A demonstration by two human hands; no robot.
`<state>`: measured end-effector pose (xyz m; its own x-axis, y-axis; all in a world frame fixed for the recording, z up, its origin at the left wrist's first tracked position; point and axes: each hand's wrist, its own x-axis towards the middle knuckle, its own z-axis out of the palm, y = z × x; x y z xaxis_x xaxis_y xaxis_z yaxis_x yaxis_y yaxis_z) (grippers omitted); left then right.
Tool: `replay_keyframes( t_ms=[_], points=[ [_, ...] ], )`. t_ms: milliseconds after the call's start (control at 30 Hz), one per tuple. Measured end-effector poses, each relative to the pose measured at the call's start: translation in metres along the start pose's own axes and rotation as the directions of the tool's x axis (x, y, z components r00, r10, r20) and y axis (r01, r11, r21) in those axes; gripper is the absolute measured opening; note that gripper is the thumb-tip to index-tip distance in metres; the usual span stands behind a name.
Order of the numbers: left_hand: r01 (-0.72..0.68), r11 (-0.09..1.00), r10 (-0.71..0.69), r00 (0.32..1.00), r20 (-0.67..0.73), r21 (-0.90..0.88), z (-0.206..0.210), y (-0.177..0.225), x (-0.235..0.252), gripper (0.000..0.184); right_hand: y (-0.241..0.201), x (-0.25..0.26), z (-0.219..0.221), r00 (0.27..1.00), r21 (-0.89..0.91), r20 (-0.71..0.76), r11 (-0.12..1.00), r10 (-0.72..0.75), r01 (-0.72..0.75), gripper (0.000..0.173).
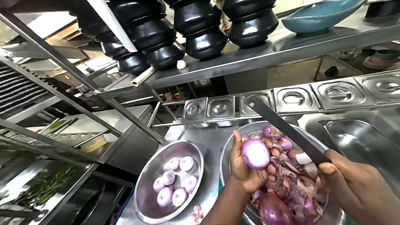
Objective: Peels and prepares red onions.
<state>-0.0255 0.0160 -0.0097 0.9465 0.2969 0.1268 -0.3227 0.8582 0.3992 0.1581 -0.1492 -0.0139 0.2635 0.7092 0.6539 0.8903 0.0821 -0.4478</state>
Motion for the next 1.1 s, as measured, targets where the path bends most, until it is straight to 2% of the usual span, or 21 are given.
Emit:
replay_keyframes(
  t_ms=[267, 333, 367, 433, 467, 567, 700, 933, 1000, 1067, 1100],
  points=[
    [-0.011, 1.0, 0.012, 0.997, 0.073, -0.007, -0.007, 0.0, 0.002, 0.067, 0.005, -0.003, 0.0, 0.999, 0.034, 0.046, 0.999, 0.025, -0.027, 0.058],
    [-0.067, 0.997, 0.068, 0.997, -0.024, 0.031, -0.004, -0.001, 0.003, 0.064, 0.006, -0.003, 0.0, 0.998, 0.039, 0.061, 0.999, 0.03, -0.032, 0.058],
    [-0.114, 0.991, 0.123, 0.984, -0.127, 0.076, 0.001, -0.003, 0.004, 0.064, 0.006, -0.003, 0.0, 0.997, 0.041, 0.064, 0.999, 0.031, -0.033, 0.058],
    [-0.197, 0.961, 0.255, 0.905, -0.341, 0.196, 0.013, -0.006, 0.007, 0.065, 0.006, -0.004, -0.001, 0.997, 0.047, 0.072, 0.998, 0.041, -0.045, 0.059],
    [-0.227, 0.949, 0.298, 0.873, -0.387, 0.219, 0.017, -0.006, 0.009, 0.062, 0.006, -0.004, -0.001, 0.996, 0.056, 0.075, 0.997, 0.052, -0.056, 0.058],
    [-0.279, 0.945, 0.323, 0.867, -0.38, 0.169, 0.019, -0.004, 0.011, 0.049, 0.005, -0.004, -0.001, 0.994, 0.073, 0.065, 0.993, 0.086, -0.091, 0.057],
    [-0.265, 0.95, 0.312, 0.847, -0.431, 0.166, 0.02, -0.005, 0.012, 0.033, 0.007, -0.004, 0.001, 0.992, 0.086, 0.046, 0.989, 0.116, -0.119, 0.055],
    [-0.257, 0.965, 0.254, 0.885, -0.391, 0.044, 0.021, -0.004, 0.011, 0.033, 0.008, -0.006, 0.003, 0.99, 0.111, 0.042, 0.984, 0.132, -0.135, 0.052],
    [-0.249, 0.968, 0.237, 0.907, -0.348, 0.011, 0.02, -0.004, 0.01, 0.039, 0.009, -0.007, 0.003, 0.991, 0.107, 0.038, 0.985, 0.131, -0.135, 0.051],
    [-0.25, 0.968, 0.244, 0.908, -0.34, 0.027, 0.019, -0.004, 0.01, 0.047, 0.008, -0.007, 0.003, 0.99, 0.099, 0.041, 0.985, 0.138, -0.141, 0.052],
    [-0.266, 0.963, 0.267, 0.899, -0.346, 0.05, 0.018, -0.005, 0.011, 0.045, 0.007, -0.008, 0.004, 0.989, 0.104, 0.046, 0.984, 0.14, -0.144, 0.052]
  ],
)
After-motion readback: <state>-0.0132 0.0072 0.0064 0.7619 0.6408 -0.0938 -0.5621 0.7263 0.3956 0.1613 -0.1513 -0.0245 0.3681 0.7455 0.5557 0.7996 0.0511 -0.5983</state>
